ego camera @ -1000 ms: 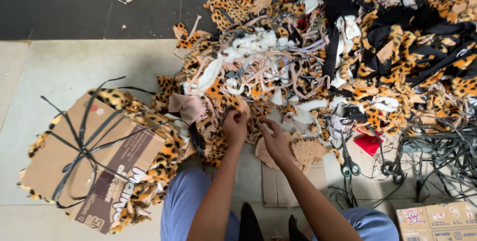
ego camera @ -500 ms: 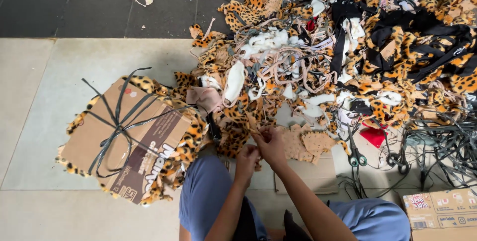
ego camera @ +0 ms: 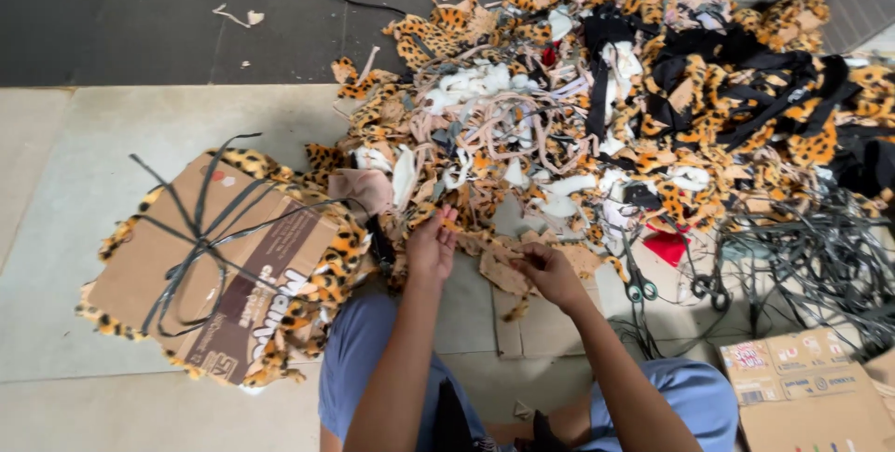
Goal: Packing leopard-print fabric scraps into a cardboard box
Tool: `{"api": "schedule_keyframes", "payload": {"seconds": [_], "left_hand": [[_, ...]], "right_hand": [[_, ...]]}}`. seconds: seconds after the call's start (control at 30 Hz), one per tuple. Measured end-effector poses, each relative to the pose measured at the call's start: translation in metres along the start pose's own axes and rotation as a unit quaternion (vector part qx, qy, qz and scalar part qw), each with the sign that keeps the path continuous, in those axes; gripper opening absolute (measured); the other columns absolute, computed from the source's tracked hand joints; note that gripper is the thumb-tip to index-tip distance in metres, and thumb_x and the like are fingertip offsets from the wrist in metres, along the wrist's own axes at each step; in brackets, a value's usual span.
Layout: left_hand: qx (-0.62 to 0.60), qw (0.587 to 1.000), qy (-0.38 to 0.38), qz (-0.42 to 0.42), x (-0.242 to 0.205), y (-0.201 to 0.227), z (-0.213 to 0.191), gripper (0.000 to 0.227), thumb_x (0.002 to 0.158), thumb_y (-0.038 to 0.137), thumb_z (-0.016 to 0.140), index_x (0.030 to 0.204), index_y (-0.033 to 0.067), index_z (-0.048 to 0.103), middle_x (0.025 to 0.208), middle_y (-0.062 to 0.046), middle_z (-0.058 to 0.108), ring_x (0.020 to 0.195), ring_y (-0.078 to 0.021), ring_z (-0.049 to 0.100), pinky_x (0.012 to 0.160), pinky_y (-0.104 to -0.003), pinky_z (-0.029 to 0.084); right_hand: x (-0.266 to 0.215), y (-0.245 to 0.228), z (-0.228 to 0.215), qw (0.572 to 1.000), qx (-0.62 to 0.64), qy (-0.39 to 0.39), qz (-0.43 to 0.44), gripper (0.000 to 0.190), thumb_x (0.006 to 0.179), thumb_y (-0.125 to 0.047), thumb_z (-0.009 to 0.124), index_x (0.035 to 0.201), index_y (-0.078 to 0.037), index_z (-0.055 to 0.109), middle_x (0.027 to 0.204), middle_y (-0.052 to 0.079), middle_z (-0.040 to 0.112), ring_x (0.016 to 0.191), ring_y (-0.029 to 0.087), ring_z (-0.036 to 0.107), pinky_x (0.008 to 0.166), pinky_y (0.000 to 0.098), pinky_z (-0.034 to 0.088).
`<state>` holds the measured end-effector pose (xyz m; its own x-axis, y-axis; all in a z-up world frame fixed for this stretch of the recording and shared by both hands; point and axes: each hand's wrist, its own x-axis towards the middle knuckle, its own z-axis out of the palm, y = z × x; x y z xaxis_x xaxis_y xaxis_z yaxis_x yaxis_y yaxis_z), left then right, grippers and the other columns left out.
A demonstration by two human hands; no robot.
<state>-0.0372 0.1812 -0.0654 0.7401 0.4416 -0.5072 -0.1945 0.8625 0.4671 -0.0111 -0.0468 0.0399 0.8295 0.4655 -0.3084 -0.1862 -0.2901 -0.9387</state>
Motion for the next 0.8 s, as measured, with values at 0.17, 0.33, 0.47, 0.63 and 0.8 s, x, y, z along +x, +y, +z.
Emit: {"api": "schedule_keyframes", "payload": {"seconds": [0.17,0.33,0.47,0.63,0.8], "left_hand": [[0.006,0.998,0.051,-0.028,-0.037,-0.015,0.012,0.027,0.091,0.009,0.080,0.113,-0.0052,0.075,0.104,-0.015,0.071,0.097,-0.0264,0.072,0.090,-0.043,0.062],[0.016,0.993,0.076,-0.087,-0.046,-0.043,0.002,0.033,0.090,0.021,0.083,0.113,0.0013,0.072,0.110,-0.010,0.069,0.107,-0.0254,0.069,0.097,-0.039,0.058],[0.038,0.989,0.128,-0.056,-0.040,-0.030,0.015,0.042,0.087,0.019,0.087,0.118,0.0010,0.065,0.117,-0.013,0.068,0.113,-0.0338,0.069,0.103,-0.047,0.055],[0.217,0.954,0.184,0.097,-0.011,0.010,0.020,0.044,0.089,0.019,0.084,0.124,0.0038,0.063,0.116,-0.011,0.068,0.106,-0.0268,0.069,0.096,-0.047,0.058],[0.307,0.899,0.251,0.188,-0.002,0.063,0.041,0.043,0.086,0.019,0.083,0.122,-0.0001,0.066,0.109,-0.015,0.071,0.097,-0.0259,0.071,0.083,-0.040,0.058]], "right_hand": [[0.011,0.043,-0.059,0.948,-0.277,0.095,-0.124,0.017,0.089,0.000,0.074,0.100,-0.013,0.075,0.090,0.008,0.078,0.092,0.028,0.075,0.083,0.0395,0.060],[-0.002,0.084,-0.097,0.865,-0.358,0.191,-0.293,0.025,0.082,0.002,0.074,0.089,-0.021,0.074,0.088,-0.003,0.075,0.086,0.025,0.071,0.079,0.0367,0.058],[-0.011,0.103,-0.106,0.846,-0.363,0.203,-0.334,0.026,0.083,0.003,0.073,0.086,-0.022,0.076,0.091,-0.005,0.075,0.088,0.021,0.071,0.080,0.0330,0.058],[-0.016,0.144,-0.098,0.847,-0.364,0.197,-0.334,0.026,0.082,0.007,0.069,0.084,-0.018,0.076,0.084,-0.001,0.070,0.082,0.024,0.068,0.076,0.0340,0.058],[-0.019,0.180,-0.108,0.834,-0.410,0.202,-0.308,0.025,0.087,0.004,0.066,0.078,-0.019,0.073,0.082,-0.003,0.068,0.085,0.022,0.067,0.078,0.0335,0.058]]}}
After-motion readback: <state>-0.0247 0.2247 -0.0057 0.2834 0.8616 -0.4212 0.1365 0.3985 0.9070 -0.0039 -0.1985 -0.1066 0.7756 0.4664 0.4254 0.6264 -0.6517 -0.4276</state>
